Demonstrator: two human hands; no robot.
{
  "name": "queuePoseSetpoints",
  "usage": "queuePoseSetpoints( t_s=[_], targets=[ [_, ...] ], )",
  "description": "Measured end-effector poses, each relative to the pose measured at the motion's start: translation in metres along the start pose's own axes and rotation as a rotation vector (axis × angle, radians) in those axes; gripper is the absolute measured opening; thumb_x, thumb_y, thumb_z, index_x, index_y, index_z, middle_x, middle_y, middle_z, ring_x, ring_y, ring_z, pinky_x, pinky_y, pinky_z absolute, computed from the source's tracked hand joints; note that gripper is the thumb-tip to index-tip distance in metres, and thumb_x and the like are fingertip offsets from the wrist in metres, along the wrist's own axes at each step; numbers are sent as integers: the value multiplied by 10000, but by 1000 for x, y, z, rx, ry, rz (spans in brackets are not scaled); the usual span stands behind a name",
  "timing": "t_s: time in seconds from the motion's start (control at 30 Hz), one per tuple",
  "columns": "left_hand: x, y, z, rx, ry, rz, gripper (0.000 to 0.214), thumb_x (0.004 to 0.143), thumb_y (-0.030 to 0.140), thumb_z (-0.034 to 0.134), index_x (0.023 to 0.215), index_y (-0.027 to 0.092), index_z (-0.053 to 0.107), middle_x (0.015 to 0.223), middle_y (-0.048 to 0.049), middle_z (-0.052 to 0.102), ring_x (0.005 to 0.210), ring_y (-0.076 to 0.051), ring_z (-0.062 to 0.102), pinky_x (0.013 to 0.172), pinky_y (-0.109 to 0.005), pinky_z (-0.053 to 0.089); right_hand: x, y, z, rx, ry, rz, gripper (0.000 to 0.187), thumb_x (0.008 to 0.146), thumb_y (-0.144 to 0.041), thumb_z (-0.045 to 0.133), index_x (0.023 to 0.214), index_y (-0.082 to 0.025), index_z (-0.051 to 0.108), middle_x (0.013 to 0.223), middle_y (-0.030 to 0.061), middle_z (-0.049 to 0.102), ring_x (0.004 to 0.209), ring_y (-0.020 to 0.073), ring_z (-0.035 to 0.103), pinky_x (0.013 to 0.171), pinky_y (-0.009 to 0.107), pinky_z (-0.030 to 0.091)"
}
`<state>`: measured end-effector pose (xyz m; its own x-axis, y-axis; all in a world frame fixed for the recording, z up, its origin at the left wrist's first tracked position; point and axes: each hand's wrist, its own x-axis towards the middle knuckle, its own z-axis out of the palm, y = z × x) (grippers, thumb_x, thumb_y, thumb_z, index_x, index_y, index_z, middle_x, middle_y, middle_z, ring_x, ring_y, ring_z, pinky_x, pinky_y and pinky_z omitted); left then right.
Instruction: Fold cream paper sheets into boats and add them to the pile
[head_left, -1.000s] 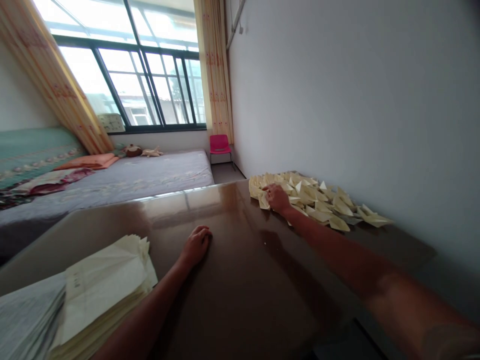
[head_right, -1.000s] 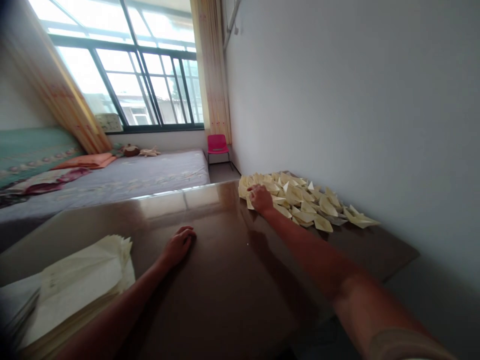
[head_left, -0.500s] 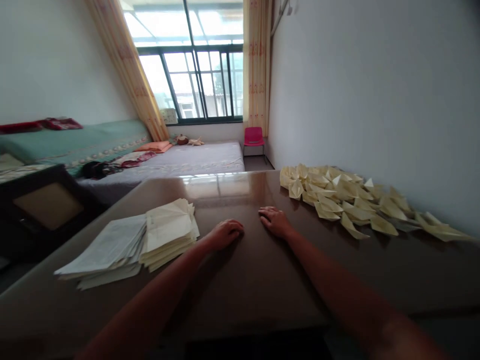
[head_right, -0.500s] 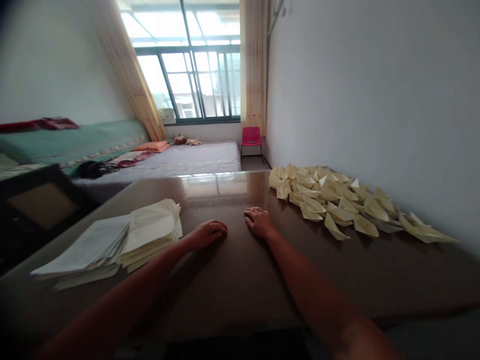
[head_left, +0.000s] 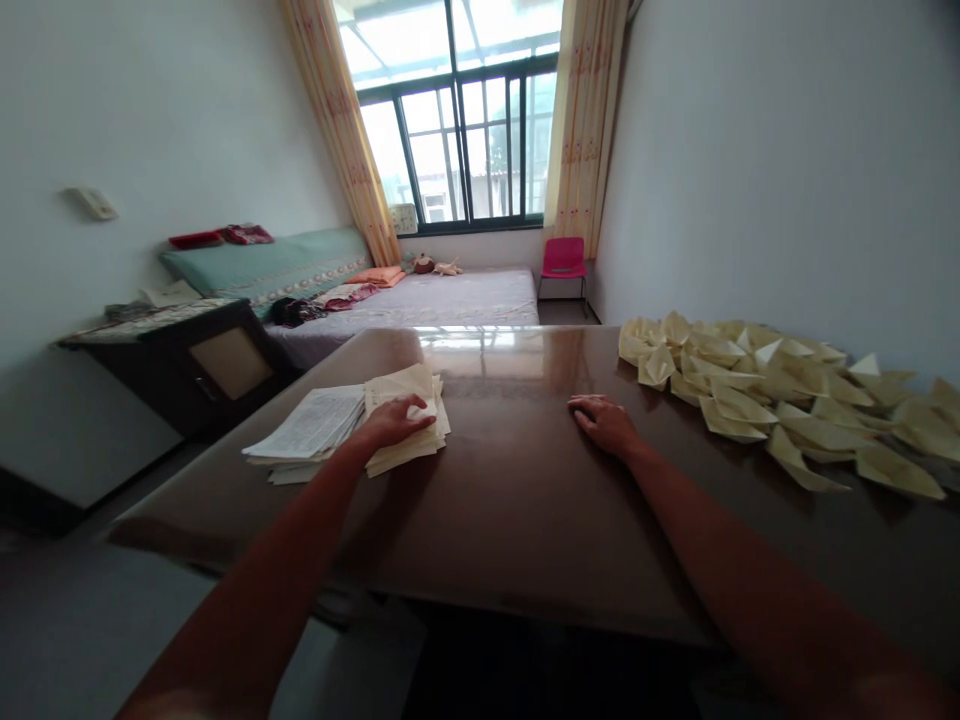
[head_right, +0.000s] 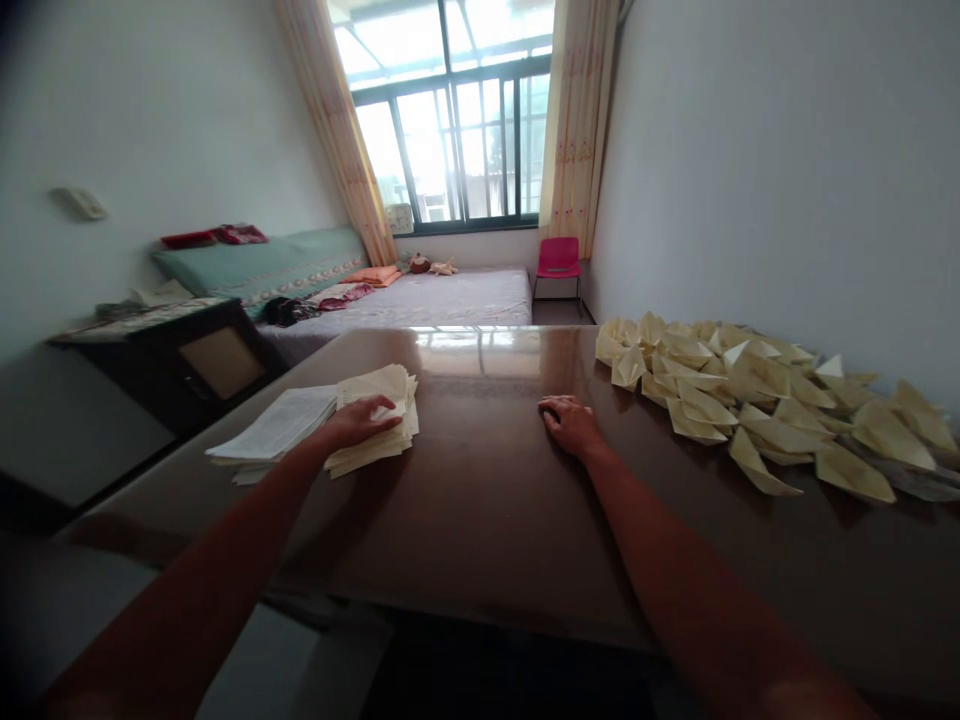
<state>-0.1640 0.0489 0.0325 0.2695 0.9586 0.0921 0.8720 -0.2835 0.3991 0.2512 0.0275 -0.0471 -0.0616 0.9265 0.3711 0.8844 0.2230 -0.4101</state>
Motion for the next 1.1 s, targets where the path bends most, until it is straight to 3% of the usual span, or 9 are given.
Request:
queuePoseSetpoints(
  t_s=[0.2, 0.37, 0.67, 0.77, 0.97, 1.03, 1.1],
  targets=[
    [-5, 1, -5, -132, -47, 31, 543, 794, 619, 427, 919, 162, 691, 903, -54, 709, 846, -217, 623, 773, -279, 462, -1, 7, -3, 31, -20, -73, 276, 849, -270, 506, 1046, -256, 700, 1177, 35, 670, 1146, 210, 560, 995, 390, 431],
    [-8, -7, -1, -168, -18, -9, 495, 782, 575, 438, 834, 141, 670, 794, -33, 686, 746, -192, 600, 683, -260, 446, -8, 14, -9, 80, -63, -159, 288, 851, -290, 505, 1063, -264, 697, 1185, 30, 662, 1149, 191, 564, 1021, 360, 425],
    [9, -10, -2, 27, 99, -51, 372, 855, 494, 361, 706, 199, 532, 705, -34, 629, 701, -194, 578, 654, -274, 388, -16, 14, -21, 145, -118, -168, 285, 887, -336, 470, 1044, -287, 703, 1161, 33, 671, 1135, 210, 573, 999, 382, 453],
    [9, -13, -2, 136, 74, -28, 321, 868, 457, 355, 768, 212, 537, 785, -49, 666, 750, -212, 618, 668, -278, 399, -16, 9, -24, 141, -122, -163, 292, 900, -336, 455, 1058, -284, 694, 1156, 36, 673, 1137, 209, 569, 996, 381, 454],
    [3, -16, -4, 99, -143, 94, 229, 846, 425, 433, 880, 237, 559, 950, -29, 696, 878, -220, 648, 757, -296, 444, -15, 7, -25, 153, -126, -141, 282, 897, -337, 459, 1046, -299, 695, 1158, 33, 671, 1132, 208, 570, 988, 372, 455],
    [-1, -13, -4, 133, -121, 114, 241, 878, 414, 400, 915, 236, 558, 977, -35, 694, 894, -224, 653, 762, -300, 448, -14, 7, -24, 155, -121, -126, 279, 888, -337, 465, 1029, -291, 702, 1136, 40, 678, 1116, 215, 576, 983, 374, 454],
    [-6, -8, -3, 213, -25, 94, 281, 925, 393, 330, 970, 217, 544, 902, -52, 693, 837, -233, 666, 714, -306, 452, -14, 7, -23, 160, -100, -107, 274, 878, -326, 473, 1017, -282, 706, 1099, 47, 689, 1087, 220, 588, 971, 374, 456]
  ],
)
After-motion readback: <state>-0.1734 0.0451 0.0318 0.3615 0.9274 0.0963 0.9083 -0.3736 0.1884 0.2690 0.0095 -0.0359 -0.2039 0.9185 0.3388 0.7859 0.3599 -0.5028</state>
